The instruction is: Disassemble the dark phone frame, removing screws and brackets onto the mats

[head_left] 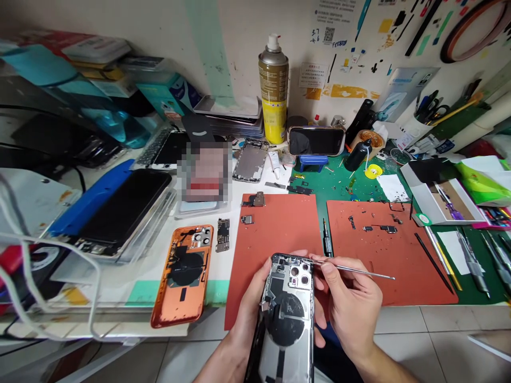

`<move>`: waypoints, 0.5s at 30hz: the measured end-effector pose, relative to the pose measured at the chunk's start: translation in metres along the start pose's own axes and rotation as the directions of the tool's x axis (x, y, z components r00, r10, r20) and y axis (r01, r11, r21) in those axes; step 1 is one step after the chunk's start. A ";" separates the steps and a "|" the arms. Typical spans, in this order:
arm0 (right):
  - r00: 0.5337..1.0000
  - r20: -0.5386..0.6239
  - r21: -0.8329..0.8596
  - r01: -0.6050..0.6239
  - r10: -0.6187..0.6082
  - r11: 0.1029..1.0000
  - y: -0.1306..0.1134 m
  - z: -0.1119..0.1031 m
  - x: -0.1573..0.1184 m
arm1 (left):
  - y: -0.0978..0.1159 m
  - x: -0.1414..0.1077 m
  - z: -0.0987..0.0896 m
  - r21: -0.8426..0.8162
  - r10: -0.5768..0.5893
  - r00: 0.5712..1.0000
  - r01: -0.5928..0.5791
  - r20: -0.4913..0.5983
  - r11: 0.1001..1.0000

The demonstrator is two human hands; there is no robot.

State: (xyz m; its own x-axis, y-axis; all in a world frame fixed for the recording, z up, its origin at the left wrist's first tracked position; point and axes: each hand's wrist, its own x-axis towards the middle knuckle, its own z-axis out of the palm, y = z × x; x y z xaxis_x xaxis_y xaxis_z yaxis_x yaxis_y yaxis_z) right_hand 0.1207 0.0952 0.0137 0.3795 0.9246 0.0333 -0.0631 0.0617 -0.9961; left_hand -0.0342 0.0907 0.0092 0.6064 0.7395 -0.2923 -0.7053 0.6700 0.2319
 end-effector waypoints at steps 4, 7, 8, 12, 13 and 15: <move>0.999 0.020 0.012 -0.031 0.030 0.999 -0.001 0.000 0.003 | 0.003 -0.002 -0.001 0.028 -0.003 0.999 0.002 0.035 1.000; 0.998 0.041 0.010 -0.043 0.043 0.999 -0.003 -0.001 0.005 | 0.003 -0.001 -0.002 0.063 -0.020 0.998 0.016 0.066 0.998; 0.998 0.048 0.010 -0.047 0.046 0.999 -0.003 -0.001 0.005 | 0.002 -0.001 -0.003 0.064 -0.024 0.997 0.019 0.073 0.998; 0.997 0.061 0.008 -0.042 0.042 0.999 -0.006 -0.002 0.005 | -0.004 0.002 -0.006 0.020 0.054 0.996 -0.056 0.069 0.998; 0.998 0.062 0.003 -0.030 0.029 1.000 -0.006 -0.002 0.005 | -0.006 0.003 -0.007 0.014 0.062 0.996 -0.063 0.064 0.998; 0.998 0.060 -0.010 0.012 -0.011 1.000 -0.007 -0.002 0.004 | -0.007 0.004 -0.008 0.010 0.053 0.997 -0.054 0.064 0.999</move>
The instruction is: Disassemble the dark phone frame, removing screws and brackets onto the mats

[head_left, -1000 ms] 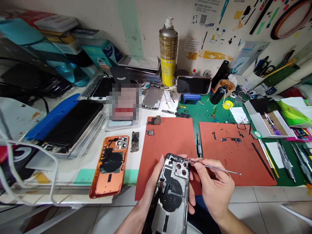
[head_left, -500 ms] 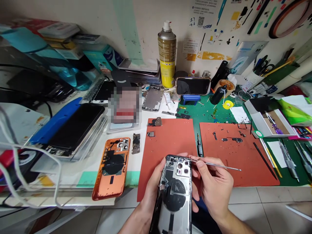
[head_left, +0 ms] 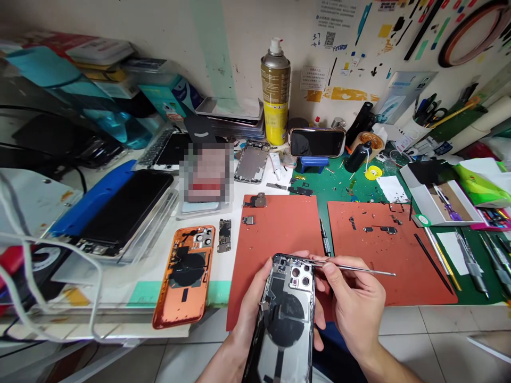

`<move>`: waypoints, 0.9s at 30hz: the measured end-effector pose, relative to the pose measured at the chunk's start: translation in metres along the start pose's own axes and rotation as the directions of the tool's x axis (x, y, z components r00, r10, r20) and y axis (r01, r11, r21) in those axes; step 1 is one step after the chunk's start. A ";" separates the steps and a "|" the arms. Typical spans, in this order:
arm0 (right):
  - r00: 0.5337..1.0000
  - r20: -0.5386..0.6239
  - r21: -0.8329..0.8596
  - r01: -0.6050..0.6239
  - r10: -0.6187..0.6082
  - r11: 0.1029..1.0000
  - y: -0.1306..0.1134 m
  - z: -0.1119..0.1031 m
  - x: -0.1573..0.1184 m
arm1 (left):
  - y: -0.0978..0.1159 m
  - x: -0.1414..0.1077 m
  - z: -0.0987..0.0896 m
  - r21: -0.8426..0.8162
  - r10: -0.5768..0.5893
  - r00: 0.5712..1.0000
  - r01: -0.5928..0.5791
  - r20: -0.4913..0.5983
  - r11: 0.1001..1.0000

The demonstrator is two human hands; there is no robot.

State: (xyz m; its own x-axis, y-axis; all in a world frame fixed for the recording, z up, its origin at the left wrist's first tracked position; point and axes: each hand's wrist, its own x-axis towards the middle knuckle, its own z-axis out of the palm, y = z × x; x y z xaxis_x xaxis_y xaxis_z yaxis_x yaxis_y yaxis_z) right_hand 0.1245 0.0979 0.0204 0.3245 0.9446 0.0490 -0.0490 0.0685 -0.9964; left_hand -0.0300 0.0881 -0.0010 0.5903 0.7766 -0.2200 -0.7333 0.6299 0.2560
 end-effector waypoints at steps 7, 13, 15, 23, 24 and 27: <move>0.988 -0.007 -0.065 0.152 -0.152 0.986 0.003 -0.002 -0.004 | 0.007 -0.001 0.004 -0.025 -0.077 0.997 0.077 -0.015 0.997; 0.984 -0.035 -0.045 0.172 -0.174 0.984 0.005 -0.002 -0.008 | 0.008 -0.001 0.006 -0.036 -0.042 0.996 0.040 -0.072 0.999; 0.984 -0.045 -0.042 0.173 -0.175 0.984 0.006 -0.001 -0.009 | 0.007 -0.001 0.006 -0.036 -0.045 0.997 0.043 -0.070 0.998; 0.979 -0.050 -0.025 0.196 -0.197 0.980 0.008 0.004 -0.009 | 0.004 -0.004 0.008 -0.039 -0.026 0.998 0.024 -0.057 0.999; 0.978 -0.051 -0.029 0.199 -0.200 0.980 0.007 0.004 -0.009 | 0.004 -0.004 0.008 -0.042 -0.026 0.998 0.024 -0.052 0.999; 0.977 -0.059 -0.034 0.204 -0.206 0.978 0.005 0.004 -0.011 | 0.004 -0.003 0.008 -0.037 -0.018 0.999 0.017 -0.040 0.999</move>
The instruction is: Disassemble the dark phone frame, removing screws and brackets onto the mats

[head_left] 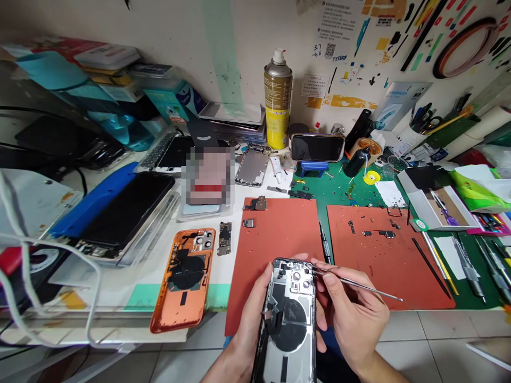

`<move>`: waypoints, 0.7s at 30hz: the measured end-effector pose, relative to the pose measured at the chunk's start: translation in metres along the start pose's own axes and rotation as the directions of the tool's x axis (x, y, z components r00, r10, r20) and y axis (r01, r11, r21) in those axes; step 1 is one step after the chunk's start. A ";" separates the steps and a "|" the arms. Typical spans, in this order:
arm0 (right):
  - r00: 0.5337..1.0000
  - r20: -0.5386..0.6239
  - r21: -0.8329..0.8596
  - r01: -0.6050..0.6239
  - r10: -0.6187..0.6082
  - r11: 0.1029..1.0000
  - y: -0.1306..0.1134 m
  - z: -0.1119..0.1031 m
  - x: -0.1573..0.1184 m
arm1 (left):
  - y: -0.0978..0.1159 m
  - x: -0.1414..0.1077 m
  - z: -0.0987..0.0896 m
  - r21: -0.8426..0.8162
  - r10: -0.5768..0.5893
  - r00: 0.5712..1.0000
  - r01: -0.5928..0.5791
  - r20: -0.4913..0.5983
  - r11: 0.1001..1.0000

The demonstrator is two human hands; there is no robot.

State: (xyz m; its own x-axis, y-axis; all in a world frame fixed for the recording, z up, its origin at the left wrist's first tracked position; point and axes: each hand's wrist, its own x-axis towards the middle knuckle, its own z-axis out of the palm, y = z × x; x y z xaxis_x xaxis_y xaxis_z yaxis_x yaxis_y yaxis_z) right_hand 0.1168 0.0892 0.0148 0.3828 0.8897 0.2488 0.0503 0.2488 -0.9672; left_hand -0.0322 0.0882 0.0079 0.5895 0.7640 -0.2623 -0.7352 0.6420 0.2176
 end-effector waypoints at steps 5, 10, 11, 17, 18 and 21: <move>0.999 0.026 0.073 -0.039 0.037 0.997 -0.001 0.003 -0.006 | 0.001 0.001 -0.001 0.018 -0.004 1.000 0.005 -0.028 1.000; 0.998 0.035 0.143 -0.063 0.058 0.988 0.002 0.007 -0.012 | 0.001 -0.001 0.002 0.056 -0.036 0.996 0.041 -0.083 0.998; 0.998 0.033 0.144 -0.057 0.053 0.988 0.002 0.007 -0.013 | 0.000 -0.002 0.003 0.057 -0.036 0.996 0.041 -0.083 0.998; 0.999 0.016 0.118 -0.049 0.048 0.992 0.002 0.007 -0.011 | -0.001 -0.003 0.004 0.057 -0.029 0.995 0.034 -0.093 0.998; 0.999 0.013 0.110 -0.052 0.051 0.993 0.002 0.006 -0.009 | 0.000 -0.003 0.004 0.055 -0.024 0.995 0.030 -0.093 0.998; 0.997 0.001 0.074 -0.072 0.072 0.995 0.003 0.003 -0.003 | 0.000 -0.002 0.004 0.051 -0.012 0.996 0.016 -0.090 0.999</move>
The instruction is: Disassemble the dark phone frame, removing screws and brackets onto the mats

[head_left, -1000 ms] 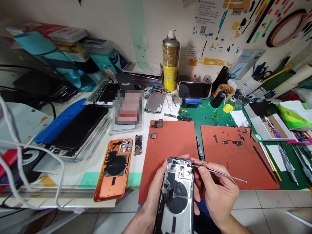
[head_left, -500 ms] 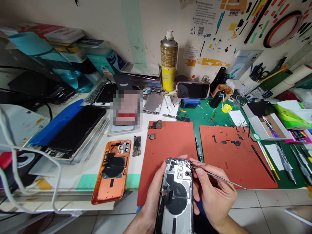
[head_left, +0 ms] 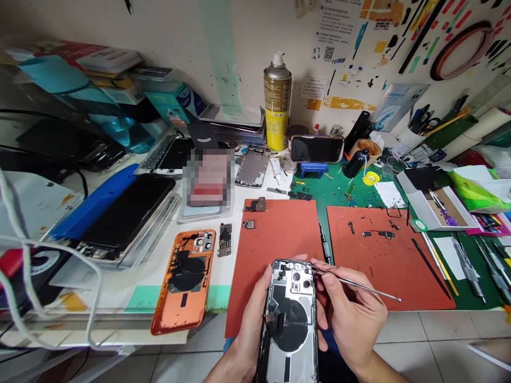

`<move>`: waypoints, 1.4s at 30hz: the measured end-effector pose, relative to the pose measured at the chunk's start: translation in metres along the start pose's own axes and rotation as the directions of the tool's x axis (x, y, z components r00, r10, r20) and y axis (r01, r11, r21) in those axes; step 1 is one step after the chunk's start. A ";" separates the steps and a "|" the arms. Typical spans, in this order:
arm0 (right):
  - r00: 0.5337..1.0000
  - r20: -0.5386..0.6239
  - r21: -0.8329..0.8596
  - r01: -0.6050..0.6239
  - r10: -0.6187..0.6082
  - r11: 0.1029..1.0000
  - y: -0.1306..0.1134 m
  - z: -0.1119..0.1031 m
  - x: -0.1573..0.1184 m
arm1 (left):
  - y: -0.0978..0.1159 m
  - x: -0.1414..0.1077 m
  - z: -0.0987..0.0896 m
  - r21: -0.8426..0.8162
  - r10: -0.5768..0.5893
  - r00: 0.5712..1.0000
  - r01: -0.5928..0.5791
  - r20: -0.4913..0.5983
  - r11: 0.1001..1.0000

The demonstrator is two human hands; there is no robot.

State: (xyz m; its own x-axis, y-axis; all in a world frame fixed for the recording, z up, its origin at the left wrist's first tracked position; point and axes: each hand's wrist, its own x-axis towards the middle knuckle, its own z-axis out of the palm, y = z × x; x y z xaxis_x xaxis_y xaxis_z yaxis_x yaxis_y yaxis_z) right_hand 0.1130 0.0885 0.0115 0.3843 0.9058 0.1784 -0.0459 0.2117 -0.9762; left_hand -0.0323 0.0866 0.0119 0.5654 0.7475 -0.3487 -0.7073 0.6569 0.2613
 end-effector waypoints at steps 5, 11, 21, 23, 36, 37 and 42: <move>0.999 0.041 -0.033 -0.024 0.026 0.999 -0.001 -0.005 0.009 | -0.002 0.002 -0.002 -0.050 0.028 0.998 -0.024 0.063 0.998; 0.997 0.061 -0.027 -0.036 0.037 0.999 -0.002 -0.005 0.013 | -0.002 0.003 -0.002 -0.068 0.029 0.996 -0.023 0.082 0.997; 0.995 0.096 -0.047 0.027 -0.022 0.999 -0.001 -0.009 0.012 | -0.001 0.002 0.002 -0.053 0.022 0.998 -0.020 0.051 0.998; 0.995 0.096 -0.048 0.033 -0.028 0.998 0.000 -0.009 0.013 | 0.000 0.002 0.004 -0.055 0.021 0.999 -0.019 0.035 0.998; 0.977 0.143 -0.069 0.171 -0.160 0.983 -0.005 -0.009 0.018 | -0.001 0.001 -0.007 -0.030 -0.004 0.998 0.006 0.069 1.000; 0.972 0.143 -0.072 0.199 -0.187 0.977 -0.004 -0.010 0.017 | -0.002 0.002 -0.009 -0.030 -0.001 0.996 0.003 0.088 1.000; 0.953 0.136 -0.150 0.290 -0.271 0.945 0.006 -0.034 0.005 | -0.014 0.012 -0.015 -0.046 0.038 0.985 -0.031 0.166 0.998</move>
State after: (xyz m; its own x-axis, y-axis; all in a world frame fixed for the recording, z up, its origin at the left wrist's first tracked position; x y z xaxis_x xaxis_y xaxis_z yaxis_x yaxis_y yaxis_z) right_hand 0.1456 0.0822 0.0019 0.2534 0.8558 0.4510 0.2059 0.4078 -0.8896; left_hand -0.0219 0.0847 -0.0097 0.6006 0.7779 -0.1846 -0.7431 0.6284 0.2301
